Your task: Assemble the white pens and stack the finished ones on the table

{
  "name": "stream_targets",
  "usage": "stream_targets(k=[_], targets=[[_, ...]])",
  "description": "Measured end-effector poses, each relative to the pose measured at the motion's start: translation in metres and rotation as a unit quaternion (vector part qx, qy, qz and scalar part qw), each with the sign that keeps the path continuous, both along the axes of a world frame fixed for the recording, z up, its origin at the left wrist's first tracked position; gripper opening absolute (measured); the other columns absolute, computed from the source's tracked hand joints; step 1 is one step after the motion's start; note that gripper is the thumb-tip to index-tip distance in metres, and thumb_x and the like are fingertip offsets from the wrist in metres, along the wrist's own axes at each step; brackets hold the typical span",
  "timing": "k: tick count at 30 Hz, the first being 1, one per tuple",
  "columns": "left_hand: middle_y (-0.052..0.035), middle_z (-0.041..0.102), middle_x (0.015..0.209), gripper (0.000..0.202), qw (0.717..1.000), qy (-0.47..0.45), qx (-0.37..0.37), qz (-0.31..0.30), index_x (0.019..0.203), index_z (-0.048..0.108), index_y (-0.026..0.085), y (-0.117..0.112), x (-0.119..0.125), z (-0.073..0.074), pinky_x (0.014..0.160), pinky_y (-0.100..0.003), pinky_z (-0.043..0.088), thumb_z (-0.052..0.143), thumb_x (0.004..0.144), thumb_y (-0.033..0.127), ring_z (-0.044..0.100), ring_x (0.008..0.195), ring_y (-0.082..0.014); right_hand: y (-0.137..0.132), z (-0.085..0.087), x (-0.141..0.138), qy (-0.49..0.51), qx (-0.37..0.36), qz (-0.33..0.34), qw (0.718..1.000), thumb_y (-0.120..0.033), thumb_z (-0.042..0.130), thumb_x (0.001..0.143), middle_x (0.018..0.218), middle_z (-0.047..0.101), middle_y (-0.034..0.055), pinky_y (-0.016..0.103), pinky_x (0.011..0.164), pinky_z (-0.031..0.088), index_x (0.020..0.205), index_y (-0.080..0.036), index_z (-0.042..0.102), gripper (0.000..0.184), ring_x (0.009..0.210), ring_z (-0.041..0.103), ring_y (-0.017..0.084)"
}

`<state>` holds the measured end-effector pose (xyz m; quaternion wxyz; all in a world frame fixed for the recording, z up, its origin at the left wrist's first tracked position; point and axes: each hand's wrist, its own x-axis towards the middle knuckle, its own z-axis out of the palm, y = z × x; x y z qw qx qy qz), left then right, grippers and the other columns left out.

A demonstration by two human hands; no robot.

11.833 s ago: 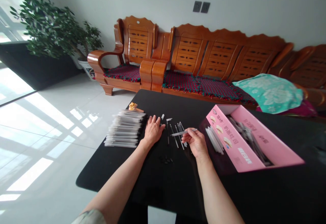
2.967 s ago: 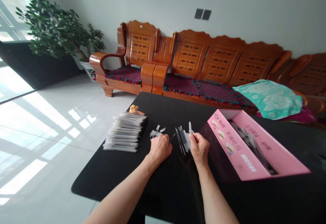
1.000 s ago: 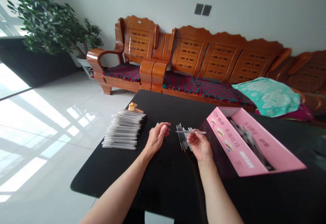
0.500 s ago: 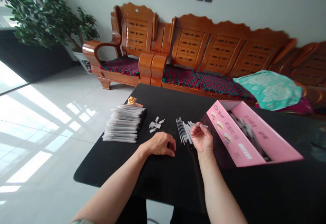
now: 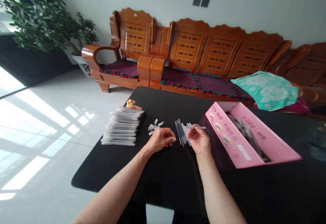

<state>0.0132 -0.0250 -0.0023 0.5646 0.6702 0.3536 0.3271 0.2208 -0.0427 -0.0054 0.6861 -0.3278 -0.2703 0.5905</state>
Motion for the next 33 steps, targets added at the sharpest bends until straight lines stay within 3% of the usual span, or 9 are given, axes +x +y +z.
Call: stream_targets(k=[4, 9, 12, 33], targets=[[-0.0053, 0.067, 0.070, 0.037, 0.978, -0.161, -0.125, 0.042, 0.085, 0.065, 0.009, 0.005, -0.002, -0.001, 0.056, -0.023, 0.052, 0.075, 0.073, 0.043, 0.063, 0.060, -0.0126, -0.001, 0.000, -0.008, -0.054, 0.006, 0.033, 0.998, -0.028, 0.075, 0.073, 0.066, 0.074, 0.0022, 0.027, 0.053, 0.058, 0.084, -0.019, 0.068, 0.015, 0.058, 0.071, 0.017], [-0.0048, 0.067, 0.071, 0.039, 0.962, -0.198, -0.185, 0.041, 0.085, 0.066, 0.009, 0.006, -0.004, -0.004, 0.054, -0.020, 0.051, 0.080, 0.069, 0.041, 0.061, 0.055, -0.0093, -0.004, 0.002, -0.014, -0.088, 0.008, 0.062, 0.994, -0.028, 0.074, 0.075, 0.068, 0.075, 0.0043, 0.029, 0.054, 0.060, 0.086, -0.018, 0.067, 0.017, 0.058, 0.072, 0.020], [-0.0036, 0.067, 0.068, 0.039, 0.957, -0.208, -0.199, 0.041, 0.080, 0.062, 0.011, 0.007, -0.003, -0.005, 0.049, -0.019, 0.048, 0.081, 0.069, 0.042, 0.059, 0.051, -0.0086, -0.005, 0.003, -0.016, -0.095, 0.012, 0.070, 0.993, -0.027, 0.075, 0.075, 0.068, 0.075, 0.0052, 0.028, 0.054, 0.059, 0.086, -0.017, 0.067, 0.017, 0.058, 0.072, 0.020], [-0.0041, 0.068, 0.070, 0.041, 0.957, -0.207, -0.202, 0.033, 0.080, 0.059, 0.011, 0.008, 0.000, -0.010, 0.052, -0.020, 0.050, 0.080, 0.069, 0.045, 0.061, 0.054, -0.0093, -0.005, -0.001, -0.019, -0.121, 0.007, 0.100, 0.988, -0.028, 0.074, 0.077, 0.071, 0.075, 0.0054, 0.029, 0.055, 0.060, 0.087, -0.016, 0.066, 0.018, 0.060, 0.072, 0.020]])
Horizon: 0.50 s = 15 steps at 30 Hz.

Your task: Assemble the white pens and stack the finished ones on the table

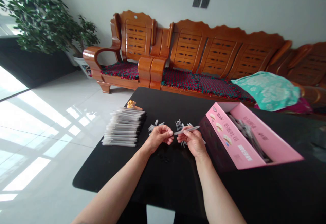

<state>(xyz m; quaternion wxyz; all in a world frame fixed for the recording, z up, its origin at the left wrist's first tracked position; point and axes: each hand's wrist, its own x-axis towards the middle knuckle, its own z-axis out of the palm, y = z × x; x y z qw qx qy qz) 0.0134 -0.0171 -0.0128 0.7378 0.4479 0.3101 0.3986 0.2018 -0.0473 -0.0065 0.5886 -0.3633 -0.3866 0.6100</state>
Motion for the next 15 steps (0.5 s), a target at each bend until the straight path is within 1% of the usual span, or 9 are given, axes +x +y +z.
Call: stream_targets(k=[7, 11, 15], targets=[[-0.0042, 0.067, 0.069, 0.041, 1.000, 0.007, 0.008, 0.012, 0.079, 0.058, 0.011, 0.0000, 0.0014, -0.0004, 0.051, -0.021, 0.051, 0.079, 0.070, 0.045, 0.061, 0.053, -0.0097, 0.0003, -0.0010, 0.0001, -0.011, 0.002, 0.004, 1.000, -0.028, 0.073, 0.077, 0.071, 0.075, 0.0056, 0.029, 0.055, 0.060, 0.087, -0.016, 0.066, 0.017, 0.061, 0.072, 0.020], [-0.0039, 0.067, 0.065, 0.042, 0.999, 0.022, 0.020, 0.034, 0.077, 0.058, 0.011, -0.0009, 0.0034, 0.0028, 0.049, -0.021, 0.051, 0.080, 0.068, 0.046, 0.061, 0.050, -0.0103, 0.0006, -0.0021, 0.0003, -0.017, 0.004, 0.000, 1.000, -0.029, 0.074, 0.077, 0.072, 0.075, 0.0059, 0.030, 0.055, 0.060, 0.088, -0.016, 0.067, 0.019, 0.061, 0.073, 0.021], [-0.0035, 0.065, 0.061, 0.041, 0.996, 0.039, 0.050, 0.058, 0.075, 0.058, 0.011, -0.0019, 0.0050, 0.0052, 0.047, -0.022, 0.050, 0.081, 0.067, 0.044, 0.060, 0.049, -0.0113, 0.0011, -0.0023, -0.0001, -0.024, -0.006, -0.001, 1.000, -0.029, 0.074, 0.077, 0.071, 0.075, 0.0065, 0.029, 0.053, 0.060, 0.088, -0.015, 0.067, 0.019, 0.060, 0.073, 0.021]])
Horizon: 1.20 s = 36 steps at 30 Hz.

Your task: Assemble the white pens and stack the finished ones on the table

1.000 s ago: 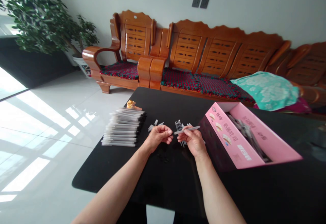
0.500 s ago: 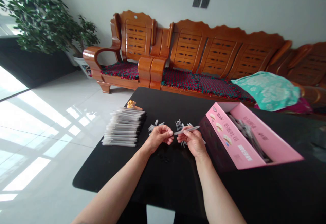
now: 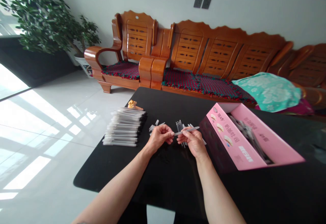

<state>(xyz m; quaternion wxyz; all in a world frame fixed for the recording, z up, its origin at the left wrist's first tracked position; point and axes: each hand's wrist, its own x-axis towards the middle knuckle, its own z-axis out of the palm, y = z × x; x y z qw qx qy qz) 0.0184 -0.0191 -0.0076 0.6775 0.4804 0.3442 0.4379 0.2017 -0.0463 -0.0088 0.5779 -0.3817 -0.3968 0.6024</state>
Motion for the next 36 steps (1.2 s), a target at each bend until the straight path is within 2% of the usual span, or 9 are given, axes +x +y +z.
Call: stream_targets(k=[8, 12, 16, 22, 33, 36], targets=[[-0.0016, 0.064, 0.056, 0.038, 0.998, 0.012, 0.063, 0.027, 0.077, 0.058, 0.011, -0.0021, 0.0035, -0.0006, 0.050, -0.023, 0.050, 0.080, 0.069, 0.040, 0.060, 0.048, -0.0112, 0.0013, -0.0002, -0.0007, 0.020, -0.033, -0.020, 0.999, -0.031, 0.079, 0.073, 0.067, 0.075, 0.0056, 0.026, 0.048, 0.059, 0.086, -0.014, 0.067, 0.024, 0.055, 0.072, 0.020], [-0.0049, 0.067, 0.065, 0.042, 0.999, 0.014, 0.046, 0.022, 0.086, 0.062, 0.010, -0.0033, 0.0033, 0.0025, 0.052, -0.024, 0.053, 0.072, 0.076, 0.049, 0.064, 0.054, -0.0138, 0.0024, -0.0007, 0.0013, 0.027, -0.027, -0.034, 0.999, -0.030, 0.080, 0.072, 0.067, 0.075, 0.0056, 0.027, 0.050, 0.060, 0.085, -0.014, 0.068, 0.024, 0.055, 0.072, 0.020], [-0.0078, 0.066, 0.066, 0.052, 0.998, 0.052, 0.018, -0.005, 0.083, 0.064, 0.008, -0.0043, 0.0012, 0.0050, 0.043, -0.020, 0.049, 0.057, 0.083, 0.060, 0.062, 0.050, -0.0131, 0.0023, -0.0007, 0.0022, 0.026, -0.017, -0.038, 0.999, -0.030, 0.079, 0.074, 0.069, 0.075, 0.0058, 0.027, 0.052, 0.061, 0.085, -0.015, 0.069, 0.022, 0.056, 0.072, 0.019], [-0.0046, 0.063, 0.059, 0.045, 0.995, 0.083, 0.012, -0.045, 0.075, 0.063, 0.009, -0.0039, -0.0002, 0.0044, 0.037, -0.016, 0.042, 0.067, 0.078, 0.054, 0.056, 0.043, -0.0095, 0.0020, -0.0013, 0.0010, 0.013, -0.014, -0.037, 0.999, -0.032, 0.079, 0.074, 0.067, 0.075, 0.0048, 0.027, 0.051, 0.060, 0.086, -0.015, 0.069, 0.023, 0.054, 0.071, 0.019], [-0.0039, 0.064, 0.062, 0.040, 0.996, 0.075, 0.048, -0.006, 0.080, 0.062, 0.010, -0.0035, 0.0023, -0.0022, 0.044, -0.021, 0.050, 0.075, 0.072, 0.047, 0.061, 0.049, -0.0121, 0.0029, -0.0033, 0.0013, 0.002, -0.021, -0.049, 0.999, -0.033, 0.079, 0.074, 0.066, 0.074, 0.0060, 0.027, 0.050, 0.060, 0.083, -0.014, 0.069, 0.024, 0.053, 0.070, 0.019], [-0.0047, 0.065, 0.063, 0.043, 0.994, 0.097, 0.057, 0.002, 0.082, 0.063, 0.010, -0.0035, 0.0013, -0.0021, 0.042, -0.020, 0.048, 0.067, 0.078, 0.053, 0.061, 0.048, -0.0119, 0.0035, -0.0057, 0.0022, 0.002, -0.017, -0.052, 0.998, -0.033, 0.078, 0.075, 0.067, 0.074, 0.0063, 0.028, 0.050, 0.060, 0.084, -0.014, 0.069, 0.023, 0.053, 0.071, 0.019]])
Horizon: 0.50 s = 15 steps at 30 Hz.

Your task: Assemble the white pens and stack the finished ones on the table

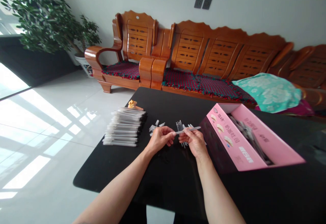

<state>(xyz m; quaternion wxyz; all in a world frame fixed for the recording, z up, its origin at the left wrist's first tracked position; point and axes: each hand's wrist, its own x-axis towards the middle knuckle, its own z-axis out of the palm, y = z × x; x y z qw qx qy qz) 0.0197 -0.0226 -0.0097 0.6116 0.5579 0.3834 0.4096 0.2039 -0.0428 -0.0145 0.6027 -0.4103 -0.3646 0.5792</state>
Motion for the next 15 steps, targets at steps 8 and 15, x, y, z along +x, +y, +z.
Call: stream_targets(k=[8, 15], targets=[[-0.0019, 0.062, 0.060, 0.043, 0.999, 0.035, 0.005, -0.023, 0.075, 0.061, 0.012, 0.0021, -0.0032, 0.0001, 0.036, -0.014, 0.037, 0.062, 0.081, 0.055, 0.053, 0.042, -0.0068, -0.0015, 0.0019, -0.0006, -0.003, 0.005, 0.007, 1.000, -0.032, 0.078, 0.075, 0.067, 0.074, 0.0058, 0.028, 0.050, 0.060, 0.086, -0.015, 0.068, 0.023, 0.054, 0.071, 0.020], [0.0005, 0.061, 0.062, 0.042, 1.000, -0.002, 0.011, 0.010, 0.087, 0.060, 0.013, 0.0026, -0.0016, 0.0024, 0.039, -0.016, 0.042, 0.075, 0.071, 0.048, 0.055, 0.045, -0.0086, -0.0012, 0.0013, -0.0006, -0.003, 0.007, 0.010, 1.000, -0.031, 0.077, 0.076, 0.069, 0.075, 0.0063, 0.029, 0.051, 0.060, 0.086, -0.014, 0.068, 0.021, 0.055, 0.071, 0.020]])
